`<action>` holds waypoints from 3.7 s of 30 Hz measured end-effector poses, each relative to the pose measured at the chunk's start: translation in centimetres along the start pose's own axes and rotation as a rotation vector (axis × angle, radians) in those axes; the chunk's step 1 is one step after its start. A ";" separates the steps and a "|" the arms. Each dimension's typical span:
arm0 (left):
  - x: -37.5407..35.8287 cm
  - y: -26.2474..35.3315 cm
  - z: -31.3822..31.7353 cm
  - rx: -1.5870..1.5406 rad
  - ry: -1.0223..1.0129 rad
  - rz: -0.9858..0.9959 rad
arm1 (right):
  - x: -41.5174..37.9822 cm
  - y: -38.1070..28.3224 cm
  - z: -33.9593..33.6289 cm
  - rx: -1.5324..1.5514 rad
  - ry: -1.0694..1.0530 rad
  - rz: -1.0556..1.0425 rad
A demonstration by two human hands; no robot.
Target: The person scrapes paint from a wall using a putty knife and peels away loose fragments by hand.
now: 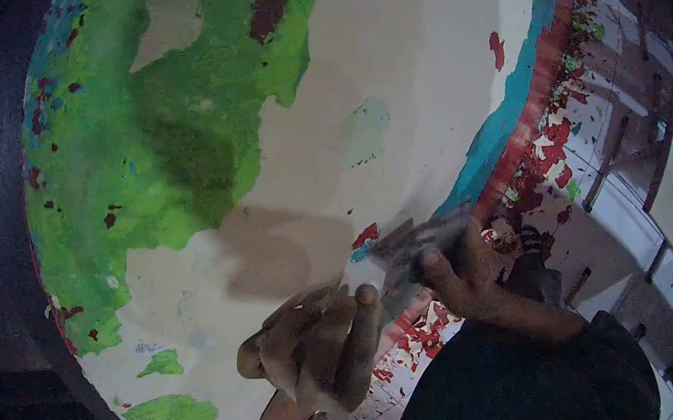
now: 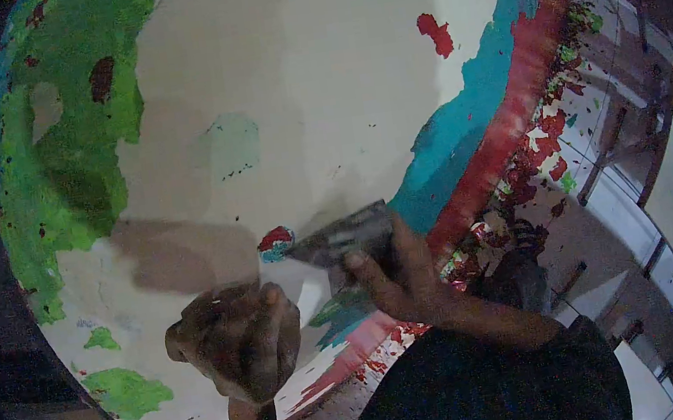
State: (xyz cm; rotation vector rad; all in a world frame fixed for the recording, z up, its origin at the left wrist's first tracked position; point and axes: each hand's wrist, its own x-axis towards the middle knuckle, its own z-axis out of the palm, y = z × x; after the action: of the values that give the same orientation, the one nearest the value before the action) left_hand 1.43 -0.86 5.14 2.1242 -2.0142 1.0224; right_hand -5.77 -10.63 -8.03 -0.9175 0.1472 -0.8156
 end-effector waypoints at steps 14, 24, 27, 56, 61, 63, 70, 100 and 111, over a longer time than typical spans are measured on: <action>1.4 0.4 2.1 0.444 0.107 0.029 | 0.4 -0.6 0.7 -0.014 0.071 0.025; 1.6 0.4 1.8 0.283 0.066 0.062 | -0.2 -0.7 0.1 -0.007 -0.005 0.056; 1.3 0.1 2.4 0.201 0.236 0.087 | -0.7 0.0 -0.7 -0.014 -0.060 -0.020; 1.2 0.3 2.6 0.420 0.198 0.029 | 0.2 -1.3 0.4 0.015 -0.023 0.247; 1.2 0.3 2.5 0.433 0.164 0.028 | 0.4 -1.5 0.4 0.087 -0.027 0.216; 1.3 0.3 2.4 0.423 0.178 0.031 | 0.3 -2.1 0.3 0.117 -0.044 0.277; 0.9 0.4 0.0 0.150 -0.085 0.098 | -0.2 -1.9 -0.4 0.006 -0.024 0.001; 0.9 0.9 1.4 0.316 -0.094 -0.061 | 0.5 -3.1 0.8 0.124 0.026 0.269; -0.2 -0.2 1.8 0.089 0.157 0.065 | -0.2 -1.8 -0.9 -0.145 0.014 0.106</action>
State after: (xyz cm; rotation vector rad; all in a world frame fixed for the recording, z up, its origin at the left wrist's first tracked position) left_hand 2.41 -1.48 3.75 1.9600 -2.0107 1.2678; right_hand -7.34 -11.68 -7.27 -1.0315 0.2673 -0.7201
